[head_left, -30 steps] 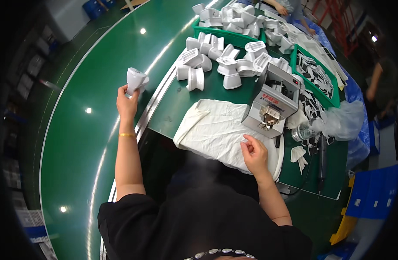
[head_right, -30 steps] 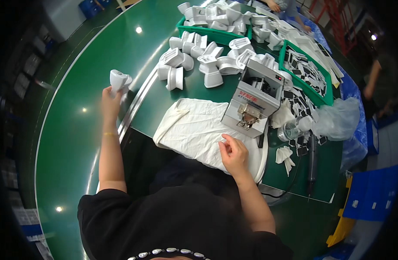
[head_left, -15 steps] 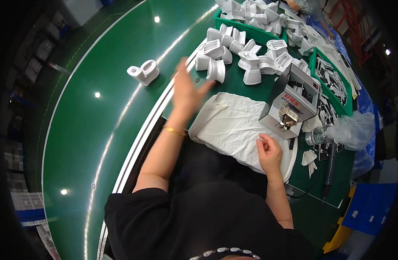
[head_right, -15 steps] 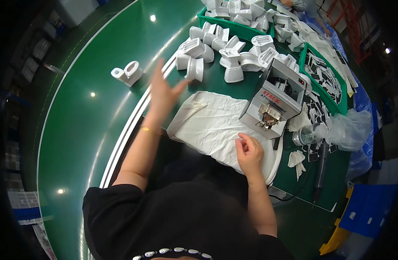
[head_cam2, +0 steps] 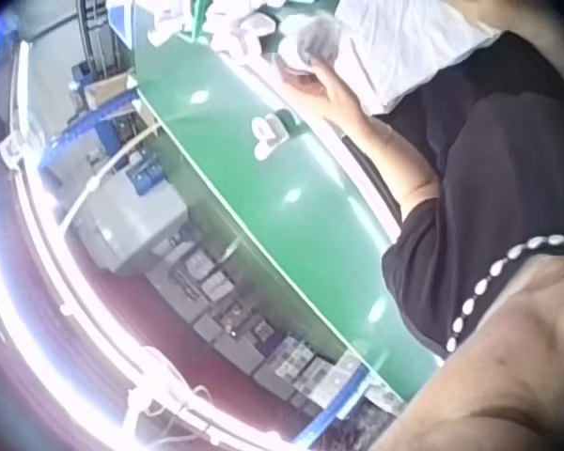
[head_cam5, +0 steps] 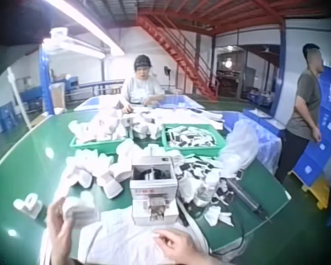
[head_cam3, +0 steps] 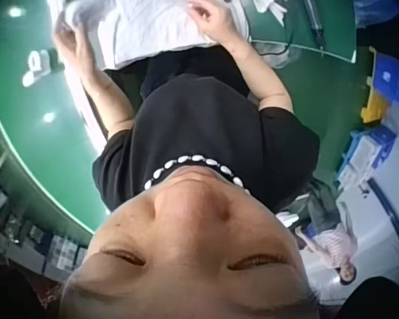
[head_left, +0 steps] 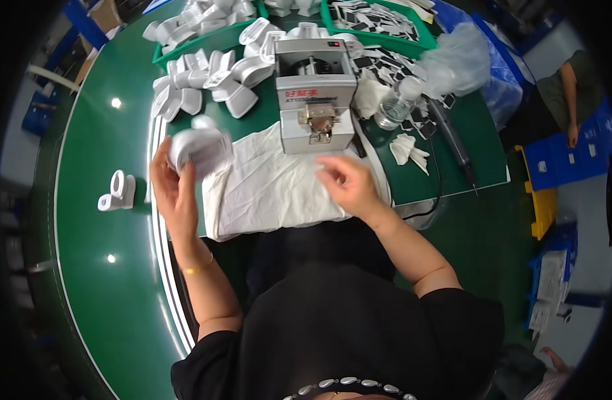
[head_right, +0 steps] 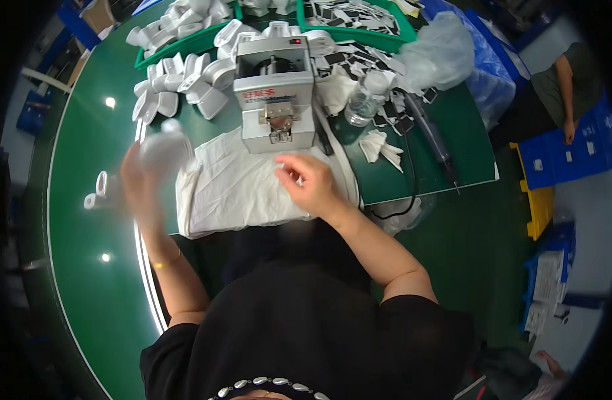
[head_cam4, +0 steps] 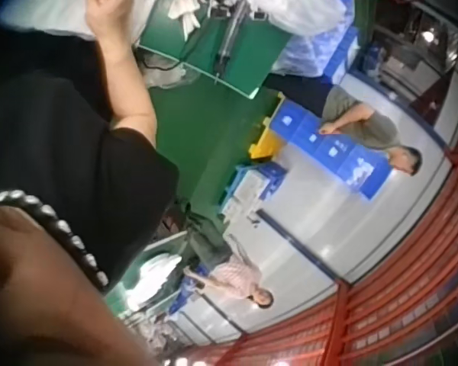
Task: Assembling plastic housing components using an electric screwdriver.
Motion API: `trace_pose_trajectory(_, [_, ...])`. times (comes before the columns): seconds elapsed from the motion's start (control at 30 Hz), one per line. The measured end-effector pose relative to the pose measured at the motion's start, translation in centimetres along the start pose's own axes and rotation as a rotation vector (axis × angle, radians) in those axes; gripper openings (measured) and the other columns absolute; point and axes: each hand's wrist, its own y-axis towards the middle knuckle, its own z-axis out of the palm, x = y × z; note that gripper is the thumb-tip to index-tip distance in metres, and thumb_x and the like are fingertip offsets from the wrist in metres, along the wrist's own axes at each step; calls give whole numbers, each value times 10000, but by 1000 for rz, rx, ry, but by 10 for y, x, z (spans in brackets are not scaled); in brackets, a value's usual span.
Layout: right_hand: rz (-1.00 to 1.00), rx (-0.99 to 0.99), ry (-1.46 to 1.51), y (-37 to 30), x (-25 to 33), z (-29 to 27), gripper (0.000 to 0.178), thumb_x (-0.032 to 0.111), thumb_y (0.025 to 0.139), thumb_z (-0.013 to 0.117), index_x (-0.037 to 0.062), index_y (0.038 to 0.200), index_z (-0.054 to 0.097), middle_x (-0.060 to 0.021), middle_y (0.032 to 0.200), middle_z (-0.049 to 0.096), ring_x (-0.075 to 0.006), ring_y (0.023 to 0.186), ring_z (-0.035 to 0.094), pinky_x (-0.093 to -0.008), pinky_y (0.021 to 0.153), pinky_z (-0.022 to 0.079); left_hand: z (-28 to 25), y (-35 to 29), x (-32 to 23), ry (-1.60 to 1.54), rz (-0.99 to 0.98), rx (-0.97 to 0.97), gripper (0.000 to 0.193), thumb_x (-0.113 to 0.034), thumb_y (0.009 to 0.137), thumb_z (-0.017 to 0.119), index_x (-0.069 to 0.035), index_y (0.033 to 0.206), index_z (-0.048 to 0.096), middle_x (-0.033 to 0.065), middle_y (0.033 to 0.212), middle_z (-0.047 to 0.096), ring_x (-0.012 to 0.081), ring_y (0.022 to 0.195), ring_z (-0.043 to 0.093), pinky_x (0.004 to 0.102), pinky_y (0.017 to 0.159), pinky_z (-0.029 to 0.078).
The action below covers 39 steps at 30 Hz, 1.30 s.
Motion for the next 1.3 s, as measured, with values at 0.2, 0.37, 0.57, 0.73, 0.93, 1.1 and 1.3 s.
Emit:
trace_pose_trajectory(0.2, [148, -444, -393, 25, -32, -94, 169, 109, 845, 715, 38, 997, 696, -60, 811, 677, -150, 705, 609, -267, 654, 485, 36, -43, -21, -447, -347, 396, 348, -66, 961, 488, 30, 1295, 512, 151, 1231, 607, 180, 1078, 595, 299, 945, 460])
trace_pose_trajectory(0.37, [331, -296, -979, 30, -76, -150, 222, 250, 828, 712, 79, 970, 712, -104, 880, 698, -299, 934, 611, -413, 836, 473, 81, -69, -4, -645, -602, 540, 328, -109, 986, 456, 5, 1291, 497, 169, 1204, 620, 188, 1005, 636, 309, 881, 520])
trace_pose_trajectory(0.57, [457, -291, -1095, 51, -99, -147, 312, 327, 822, 703, 80, 1012, 713, -130, 927, 688, -313, 1018, 595, -416, 881, 477, 103, -68, -9, -679, -650, 546, 283, -174, 1002, 524, 26, 1184, 607, 69, 1012, 676, 99, 860, 643, 236, 762, 517])
trace_pose_trajectory(0.73, [413, -347, -1147, 48, -105, -167, 255, 283, 873, 576, 68, 860, 713, -193, 883, 686, -402, 852, 653, -496, 731, 517, 106, -64, -13, -670, -620, 494, 353, -265, 1026, 493, 32, 1165, 625, 55, 918, 680, 92, 782, 644, 219, 683, 511])
trace_pose_trajectory(0.93, [127, -386, -398, 28, 3, -142, 289, 103, 1010, 468, 28, 1280, 539, -57, 998, 640, -92, 759, 598, -235, 692, 500, 104, -67, -3, -616, -642, 447, 373, -288, 1026, 497, 33, 1140, 649, 49, 914, 683, 76, 781, 618, 217, 697, 492])
trace_pose_trajectory(1.1, [188, -66, 318, 16, 93, -85, 286, -27, 928, 568, -2, 1212, 594, -4, 1006, 576, -48, 769, 530, -178, 673, 435, 115, -66, -6, -524, -588, 467, 452, -333, 1043, 416, 53, 1149, 625, 65, 895, 677, 97, 744, 626, 226, 659, 495])
trace_pose_trajectory(1.3, [180, 34, 251, 9, 95, -69, 194, 22, 941, 590, -7, 1129, 630, 19, 879, 574, -25, 746, 491, -171, 654, 400, 112, -64, -7, -571, -616, 439, 387, -309, 1018, 511, 33, 1129, 655, 31, 891, 681, 66, 772, 599, 218, 701, 477])
